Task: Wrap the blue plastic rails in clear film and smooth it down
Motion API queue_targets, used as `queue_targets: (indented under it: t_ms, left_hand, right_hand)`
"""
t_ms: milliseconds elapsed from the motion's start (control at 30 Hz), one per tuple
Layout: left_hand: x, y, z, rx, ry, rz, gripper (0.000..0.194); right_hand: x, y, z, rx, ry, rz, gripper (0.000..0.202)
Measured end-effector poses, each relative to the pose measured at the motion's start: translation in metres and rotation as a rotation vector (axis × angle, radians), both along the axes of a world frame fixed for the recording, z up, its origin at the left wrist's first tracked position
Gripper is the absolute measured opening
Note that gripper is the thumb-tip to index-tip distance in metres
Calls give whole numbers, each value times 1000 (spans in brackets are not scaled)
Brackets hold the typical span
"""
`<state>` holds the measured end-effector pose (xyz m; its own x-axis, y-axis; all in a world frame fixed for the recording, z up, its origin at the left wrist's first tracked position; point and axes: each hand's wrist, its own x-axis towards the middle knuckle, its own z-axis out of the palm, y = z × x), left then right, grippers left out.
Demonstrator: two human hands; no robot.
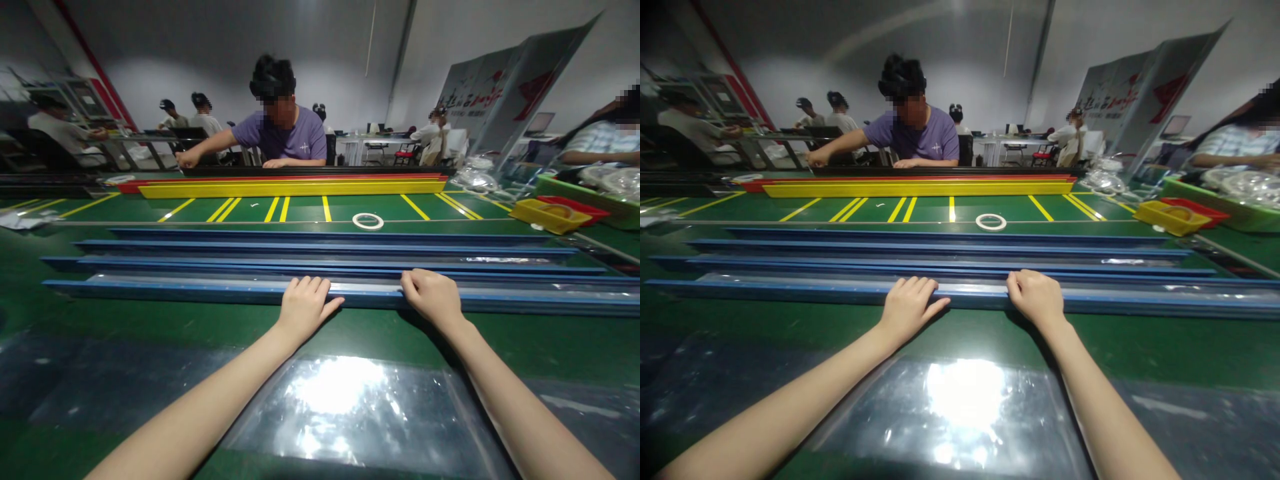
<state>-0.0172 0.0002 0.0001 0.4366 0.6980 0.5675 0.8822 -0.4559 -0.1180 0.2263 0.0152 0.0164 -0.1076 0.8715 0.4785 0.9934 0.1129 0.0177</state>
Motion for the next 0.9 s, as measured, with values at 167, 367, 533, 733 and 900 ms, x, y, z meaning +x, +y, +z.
queue_targets:
  t_ms: [167, 367, 533, 733, 900]
  left_hand:
    - [1, 0, 1, 0, -25, 5, 34]
    - [1, -1, 3, -6, -74, 3, 33]
    - [0, 0, 3, -15, -139, -20, 32]
    - [1, 1, 2, -26, -149, -14, 33]
    - [0, 1, 1, -43, -143, -15, 32]
  right_hand:
    - [1, 0, 2, -49, -12, 26, 44]
    - [1, -1, 6, -97, -7, 21, 42]
    - [-8, -2, 12, -77, 22, 44, 40]
    - [-48, -1, 23, -131, -63, 204, 40]
    - [-87, 0, 25, -126, -123, 251, 40]
